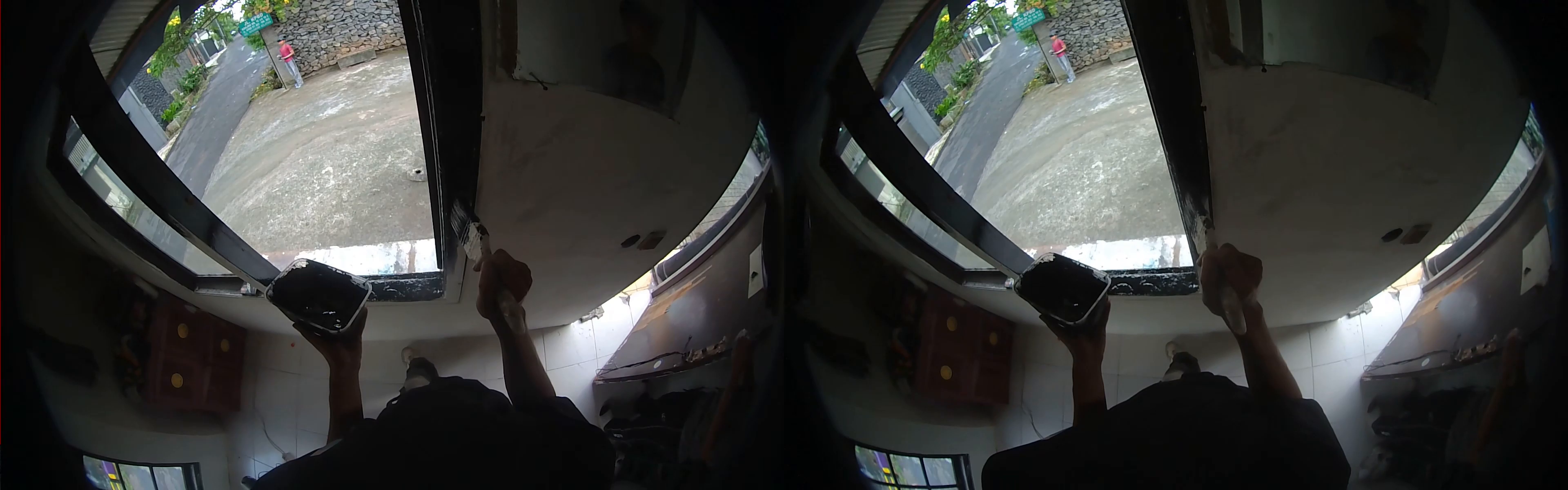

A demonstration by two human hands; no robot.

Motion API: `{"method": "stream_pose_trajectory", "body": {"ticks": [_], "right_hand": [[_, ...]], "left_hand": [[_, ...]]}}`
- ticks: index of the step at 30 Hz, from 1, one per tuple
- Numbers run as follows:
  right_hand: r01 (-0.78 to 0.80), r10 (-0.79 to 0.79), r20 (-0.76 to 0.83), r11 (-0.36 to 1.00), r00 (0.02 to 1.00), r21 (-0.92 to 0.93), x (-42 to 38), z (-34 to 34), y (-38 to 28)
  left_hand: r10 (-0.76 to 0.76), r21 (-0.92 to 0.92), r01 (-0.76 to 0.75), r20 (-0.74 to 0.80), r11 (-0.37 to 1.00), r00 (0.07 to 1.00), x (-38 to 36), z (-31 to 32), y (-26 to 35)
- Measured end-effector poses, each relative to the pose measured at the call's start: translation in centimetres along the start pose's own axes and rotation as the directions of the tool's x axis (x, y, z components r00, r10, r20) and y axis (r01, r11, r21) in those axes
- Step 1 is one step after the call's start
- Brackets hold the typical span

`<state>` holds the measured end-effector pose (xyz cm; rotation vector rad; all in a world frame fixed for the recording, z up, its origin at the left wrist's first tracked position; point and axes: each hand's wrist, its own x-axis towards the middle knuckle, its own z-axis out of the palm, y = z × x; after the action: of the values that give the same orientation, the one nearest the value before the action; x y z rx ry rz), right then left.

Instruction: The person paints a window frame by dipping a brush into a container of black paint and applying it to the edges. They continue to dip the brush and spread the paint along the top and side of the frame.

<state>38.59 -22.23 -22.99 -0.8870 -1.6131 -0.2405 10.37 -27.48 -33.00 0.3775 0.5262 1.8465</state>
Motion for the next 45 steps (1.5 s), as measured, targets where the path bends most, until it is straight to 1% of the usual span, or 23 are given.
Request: {"method": "stream_pose_trajectory", "body": {"ticks": [2,6,10,12,13,15,17,18,20,21,22,23,24,27,28,30,32,34,36,39,41,43,45], "right_hand": [[-0.009,0.009,-0.004,1.0,1.0,0.03,0.0,0.0,0.1],[0.02,-0.02,-0.027,1.0,0.999,0.005,-0.5,0.0,0.3],[-0.001,0.001,0.013,1.0,1.0,-0.009,-1.0,0.0,0.4],[0.003,0.009,0.072,0.987,0.997,-0.161,-1.2,0.1,0.7],[0.01,0.001,0.069,0.987,0.998,-0.157,-1.2,0.2,0.7],[-0.019,0.021,0.03,0.998,0.999,-0.061,-1.2,0.1,0.8],[-0.022,0.032,0.09,0.994,0.995,-0.11,-1.5,0.1,0.7],[-0.036,0.061,0.157,0.987,0.986,-0.157,-1.4,0.3,0.5],[-0.004,0.013,0.098,0.996,0.995,-0.085,-0.2,0.6,0.7],[0.028,-0.027,0.04,1.0,0.999,-0.005,-0.1,0.6,0.6],[0.023,-0.023,0.038,1.0,0.999,-0.005,-0.3,0.5,0.5],[0.022,-0.016,0.05,0.992,0.999,-0.127,-0.4,0.3,0.6],[0.024,-0.01,0.061,0.969,0.998,-0.247,-0.5,0.1,0.7],[0.089,-0.103,-0.018,0.927,0.995,-0.364,-0.4,0.3,0.7],[0.096,-0.11,-0.02,0.927,0.994,-0.362,-0.4,0.2,0.6],[0.019,-0.024,-0.024,0.984,0.999,-0.179,-0.6,0.2,0.0],[-0.005,0.008,0.024,0.988,1.0,-0.153,-1.3,0.3,0.0],[-0.035,0.045,0.076,0.991,0.996,-0.132,-1.6,0.5,0.2],[-0.023,0.027,0.03,0.989,0.999,-0.145,-1.4,0.5,0.1],[-0.01,0.023,0.058,0.976,0.998,-0.217,-0.9,-0.3,-0.2],[-0.036,0.048,0.058,0.983,0.997,-0.183,-0.7,-0.4,-0.4],[-0.06,0.068,0.052,0.987,0.996,-0.148,-0.9,-0.2,-0.7],[-0.085,0.086,0.017,0.994,0.996,-0.075,-1.3,0.0,-0.8]], "left_hand": [[-0.011,-0.008,0.011,0.013,1.0,1.0,-0.1,-0.4,-0.2],[0.097,0.218,-0.092,-0.012,0.971,0.995,0.3,-1.1,-0.7],[0.217,0.439,-0.188,-0.015,0.878,0.976,0.3,-1.9,-1.0],[0.282,0.535,-0.238,-0.002,0.81,0.959,0.5,-2.1,-1.1],[0.318,0.579,-0.264,0.009,0.772,0.948,0.8,-2.0,-1.1],[0.318,0.534,-0.262,-0.015,0.804,0.948,0.8,-1.5,-1.1],[0.308,0.483,-0.256,-0.031,0.837,0.951,0.8,-0.5,-0.8],[0.23,0.336,-0.207,-0.029,0.919,0.973,0.7,0.1,-0.3],[0.066,0.035,-0.066,-0.001,0.997,0.998,0.1,0.6,0.3],[0.061,0.04,-0.061,-0.004,0.997,0.998,-0.1,0.5,0.1],[0.117,0.157,-0.108,-0.047,0.982,0.992,-0.1,0.4,-0.2],[0.181,0.273,-0.153,-0.08,0.95,0.98,0.0,0.5,-0.4],[0.185,0.273,-0.157,-0.077,0.949,0.98,0.1,0.7,-0.5],[0.202,0.309,-0.176,-0.053,0.935,0.978,0.2,0.9,-0.4],[0.167,0.25,-0.152,-0.038,0.956,0.985,0.3,0.8,-0.3],[0.1,0.133,-0.098,-0.005,0.986,0.995,0.2,0.3,0.2],[0.032,0.022,-0.033,0.031,0.999,0.999,-0.1,0.5,0.5],[0.046,0.095,-0.043,-0.027,0.995,0.999,0.0,1.6,0.8],[0.06,0.17,-0.044,-0.087,0.985,0.994,-0.1,1.7,0.8],[0.052,0.079,-0.049,-0.032,0.996,0.998,0.0,0.2,0.4],[0.017,-0.032,-0.017,0.0,0.999,1.0,0.1,0.0,0.3],[0.008,-0.006,-0.008,0.002,1.0,1.0,0.3,-0.2,0.3],[0.087,0.239,-0.072,-0.05,0.968,0.995,0.4,0.0,0.0]]}}
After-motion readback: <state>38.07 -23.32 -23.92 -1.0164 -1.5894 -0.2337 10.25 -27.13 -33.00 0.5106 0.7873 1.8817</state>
